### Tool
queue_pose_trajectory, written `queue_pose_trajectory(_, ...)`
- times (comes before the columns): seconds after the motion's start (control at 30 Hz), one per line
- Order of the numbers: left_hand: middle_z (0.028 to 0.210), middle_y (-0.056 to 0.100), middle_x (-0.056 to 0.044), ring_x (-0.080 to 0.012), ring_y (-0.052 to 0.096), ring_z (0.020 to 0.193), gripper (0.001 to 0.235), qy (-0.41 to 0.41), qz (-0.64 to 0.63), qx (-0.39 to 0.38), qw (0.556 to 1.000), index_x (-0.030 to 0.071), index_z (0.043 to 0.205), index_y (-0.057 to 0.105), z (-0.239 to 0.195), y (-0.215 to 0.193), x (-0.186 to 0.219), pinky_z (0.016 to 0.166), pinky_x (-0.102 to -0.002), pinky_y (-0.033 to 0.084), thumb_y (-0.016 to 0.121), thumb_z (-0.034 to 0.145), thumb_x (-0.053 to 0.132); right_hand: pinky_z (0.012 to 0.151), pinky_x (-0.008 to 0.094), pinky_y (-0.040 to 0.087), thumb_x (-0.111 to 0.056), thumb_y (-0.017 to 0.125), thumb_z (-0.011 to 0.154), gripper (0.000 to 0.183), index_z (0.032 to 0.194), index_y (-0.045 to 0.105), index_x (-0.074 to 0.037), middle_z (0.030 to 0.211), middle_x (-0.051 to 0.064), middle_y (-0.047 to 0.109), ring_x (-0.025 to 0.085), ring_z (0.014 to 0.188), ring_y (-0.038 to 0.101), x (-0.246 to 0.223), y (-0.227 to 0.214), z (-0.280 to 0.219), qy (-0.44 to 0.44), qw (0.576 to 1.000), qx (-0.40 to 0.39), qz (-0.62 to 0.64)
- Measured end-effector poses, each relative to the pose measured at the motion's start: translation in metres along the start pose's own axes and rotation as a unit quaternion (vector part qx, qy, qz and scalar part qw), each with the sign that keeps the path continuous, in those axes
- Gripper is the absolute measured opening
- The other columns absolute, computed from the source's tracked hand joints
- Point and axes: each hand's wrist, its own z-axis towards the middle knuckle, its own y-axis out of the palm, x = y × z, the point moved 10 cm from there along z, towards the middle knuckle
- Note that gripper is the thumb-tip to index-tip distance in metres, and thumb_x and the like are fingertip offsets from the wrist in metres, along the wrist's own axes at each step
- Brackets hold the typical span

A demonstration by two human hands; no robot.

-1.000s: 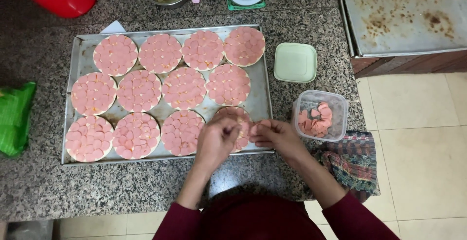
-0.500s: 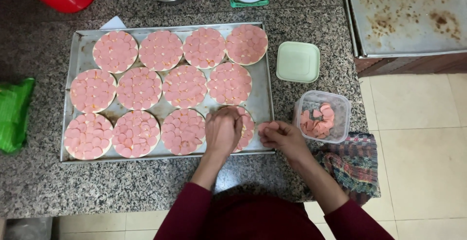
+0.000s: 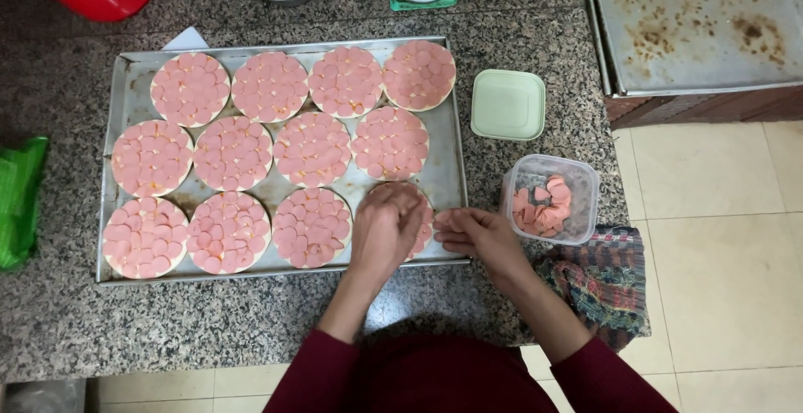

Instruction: The person places sliced ham onto small round dough bases arranged on a baking tray. They then squeeze a yellow sauce from a plastic bag over the ham and sprinkle corn kernels from a green colander onto each base.

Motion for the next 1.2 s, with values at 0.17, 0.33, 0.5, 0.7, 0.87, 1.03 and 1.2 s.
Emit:
queue_pose_trajectory(0.17, 0.103, 0.081, -0.014, -0.0413, 0.076, 0.102, 0.015, -0.044, -0.066, -0.077, 0.994, 0.012, 0.106, 0.085, -0.018, 0.011, -0.002, 0.09, -0.047, 0.058, 0.083, 0.097, 0.024, 0.098, 0.057, 0.072, -0.022, 0.069, 0.114, 0.043, 0.138, 0.075, 0.013, 0.119, 0.032, 0.082, 0.042, 0.109, 0.084, 0.02, 0.005, 0.016, 0.007, 1.0, -0.022, 0.009)
queue_pose_trajectory(0.33, 0.106, 0.083, -0.015, -0.0417, 0.078, 0.104, 0.016, -0.059, -0.06, -0.07, 0.994, 0.013, 0.109, 0.087, -0.018, 0.0, 0.004, 0.09, -0.049, 0.061, 0.083, 0.097, 0.023, 0.094, 0.056, 0.072, -0.02, 0.071, 0.112, 0.043, 0.138, 0.073, 0.014, 0.117, 0.034, 0.082, 0.043, 0.105, 0.084, 0.022, 0.011, 0.015, 0.019, 0.999, -0.011, 0.031)
queue_pose_trajectory(0.5, 0.108, 0.083, -0.009, -0.0314, 0.079, 0.096, 0.021, -0.073, -0.094, -0.062, 0.991, 0.015, 0.113, 0.089, -0.018, -0.004, -0.002, 0.083, -0.044, 0.067, 0.088, 0.093, 0.021, 0.093, 0.057, 0.071, -0.02, 0.07, 0.112, 0.045, 0.14, 0.073, 0.015, 0.122, 0.038, 0.081, 0.047, 0.109, 0.083, 0.008, 0.02, 0.001, 0.04, 0.999, -0.007, 0.035)
queue_pose_trajectory(0.7, 0.104, 0.082, -0.01, -0.0351, 0.078, 0.09, 0.011, -0.032, -0.078, -0.044, 0.995, 0.012, 0.105, 0.087, -0.008, -0.024, 0.023, 0.077, -0.049, 0.066, 0.086, 0.094, 0.015, 0.095, 0.056, 0.071, -0.022, 0.074, 0.109, 0.048, 0.14, 0.073, 0.014, 0.123, 0.037, 0.081, 0.045, 0.111, 0.083, 0.013, 0.022, 0.002, 0.058, 0.997, -0.006, 0.055)
queue_pose_trajectory(0.87, 0.096, 0.078, -0.011, -0.0389, 0.078, 0.089, 0.008, -0.004, -0.063, -0.042, 0.997, 0.013, 0.1, 0.085, -0.008, -0.037, 0.04, 0.077, -0.05, 0.065, 0.087, 0.092, 0.014, 0.1, 0.056, 0.069, -0.023, 0.078, 0.106, 0.05, 0.141, 0.073, 0.013, 0.124, 0.036, 0.08, 0.044, 0.116, 0.082, 0.032, 0.016, 0.021, 0.057, 0.993, -0.014, 0.105)
queue_pose_trajectory(1.03, 0.088, 0.077, -0.009, -0.0377, 0.076, 0.09, 0.005, -0.009, -0.063, -0.02, 0.998, 0.016, 0.095, 0.086, -0.027, -0.027, 0.0, 0.085, -0.049, 0.063, 0.087, 0.09, 0.015, 0.109, 0.057, 0.066, -0.02, 0.077, 0.106, 0.047, 0.138, 0.072, 0.013, 0.127, 0.034, 0.079, 0.042, 0.12, 0.08, 0.028, 0.004, 0.018, 0.052, 0.992, 0.017, 0.114)
queue_pose_trajectory(1.2, 0.079, 0.073, 0.001, -0.0276, 0.076, 0.085, 0.006, -0.06, 0.07, -0.018, 0.996, 0.026, 0.096, 0.087, -0.032, -0.026, -0.038, 0.087, -0.047, 0.058, 0.081, 0.095, 0.029, 0.119, 0.061, 0.063, -0.019, 0.069, 0.113, 0.046, 0.144, 0.069, 0.015, 0.138, 0.035, 0.07, 0.044, 0.134, 0.072, 0.022, -0.002, 0.012, 0.036, 0.997, -0.004, 0.071)
